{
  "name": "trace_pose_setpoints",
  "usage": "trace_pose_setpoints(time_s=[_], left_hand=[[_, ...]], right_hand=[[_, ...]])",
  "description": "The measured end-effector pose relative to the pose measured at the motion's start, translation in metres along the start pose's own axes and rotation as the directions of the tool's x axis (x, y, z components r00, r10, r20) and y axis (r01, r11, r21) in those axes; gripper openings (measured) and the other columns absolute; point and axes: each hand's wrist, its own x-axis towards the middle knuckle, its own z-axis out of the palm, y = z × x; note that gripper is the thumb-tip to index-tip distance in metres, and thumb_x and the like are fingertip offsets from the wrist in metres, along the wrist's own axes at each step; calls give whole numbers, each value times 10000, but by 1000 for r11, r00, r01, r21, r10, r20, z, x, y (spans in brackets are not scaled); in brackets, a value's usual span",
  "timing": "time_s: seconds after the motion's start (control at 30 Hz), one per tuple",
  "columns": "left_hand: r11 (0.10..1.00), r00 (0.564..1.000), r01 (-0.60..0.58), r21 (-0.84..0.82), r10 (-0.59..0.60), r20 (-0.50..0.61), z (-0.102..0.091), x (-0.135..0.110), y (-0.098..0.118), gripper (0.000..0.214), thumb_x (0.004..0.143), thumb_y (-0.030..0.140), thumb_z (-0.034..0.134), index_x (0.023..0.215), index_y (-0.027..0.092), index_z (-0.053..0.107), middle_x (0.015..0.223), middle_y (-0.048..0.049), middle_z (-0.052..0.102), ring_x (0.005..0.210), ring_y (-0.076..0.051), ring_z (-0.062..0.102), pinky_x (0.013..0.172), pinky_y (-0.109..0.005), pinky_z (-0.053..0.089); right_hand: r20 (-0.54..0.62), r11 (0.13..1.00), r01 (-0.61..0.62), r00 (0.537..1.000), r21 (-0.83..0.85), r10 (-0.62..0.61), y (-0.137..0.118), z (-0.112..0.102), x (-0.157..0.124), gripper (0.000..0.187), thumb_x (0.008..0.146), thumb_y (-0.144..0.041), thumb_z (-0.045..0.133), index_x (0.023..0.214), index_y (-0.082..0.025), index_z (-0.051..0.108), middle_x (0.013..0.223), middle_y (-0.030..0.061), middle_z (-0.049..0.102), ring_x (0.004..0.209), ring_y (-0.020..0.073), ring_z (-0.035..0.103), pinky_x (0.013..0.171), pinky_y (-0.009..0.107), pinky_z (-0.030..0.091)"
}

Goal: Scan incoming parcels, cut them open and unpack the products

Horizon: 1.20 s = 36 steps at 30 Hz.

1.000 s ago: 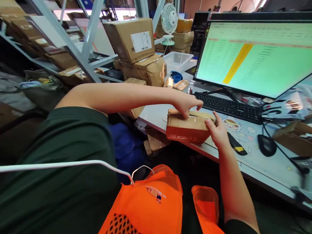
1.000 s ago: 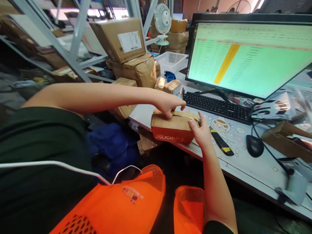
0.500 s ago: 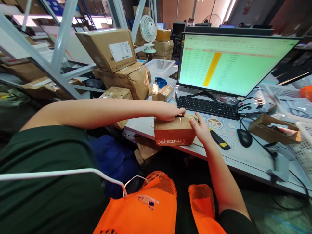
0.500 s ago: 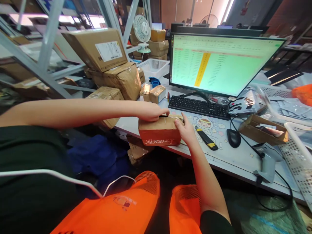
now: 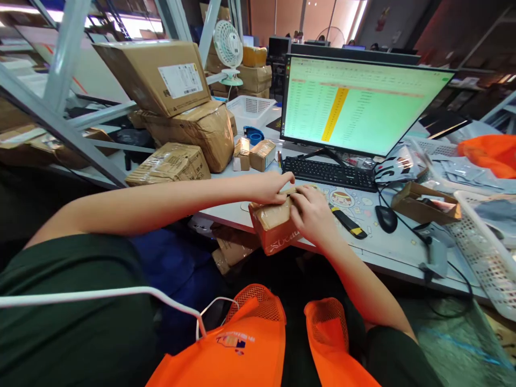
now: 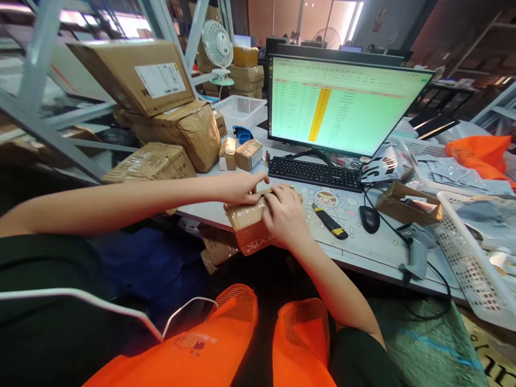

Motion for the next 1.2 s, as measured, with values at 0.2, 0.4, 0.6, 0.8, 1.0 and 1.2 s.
trace_pose_setpoints(time_s=[0.2,0.4,0.6,0.8,1.0,1.2], left_hand=[[996,994,8,-84,-17,-110,14,-9,-2,535,999,383,501,1486,173,438,1035,-115,791,905,-270,747,759,-330,502],[998,989,-23,-54,15,-150,19,-18,9,530,1066,496,408,1460,146,461,1013,-137,777,912,-290,740,791,-350,509],[1000,996,-24,-7,23,-90,11,-23,27,416,1072,360,396,1380,114,529,1007,-154,762,859,-297,722,820,-373,518],[989,991,-133,69,133,4,1,-22,39,358,1043,215,476,1357,76,577,933,-136,747,778,-241,661,763,-329,463],[995,996,-90,-36,89,-18,-3,-16,17,474,1021,233,484,1484,154,548,1130,-141,755,884,-243,672,800,-333,494],[939,998,57,-339,-48,37,14,5,-44,468,1010,245,376,1372,228,672,1253,-66,755,1018,-194,705,838,-275,550]], right_hand=[[71,997,44,997,-59,-40,-3,4,1,342,988,-239,515,1245,-198,737,1585,152,579,1468,367,526,1232,601,428],[135,997,79,988,8,-80,3,1,11,259,892,-222,522,1079,-190,698,1638,173,501,1596,397,343,1272,684,313],[8,984,171,985,53,-171,12,14,17,124,915,-304,507,906,-229,606,1380,205,605,1433,372,499,1241,625,374],[-250,963,265,937,52,-244,28,26,7,218,943,-435,550,834,-248,535,1233,177,643,1213,356,609,1032,579,519],[-528,949,305,794,-83,-301,30,24,-21,503,1048,-679,401,763,-266,446,981,116,715,896,268,694,798,473,547],[-495,957,285,824,-57,-275,22,26,-83,347,1074,-574,447,909,-281,534,1057,89,806,993,279,782,841,471,546]])
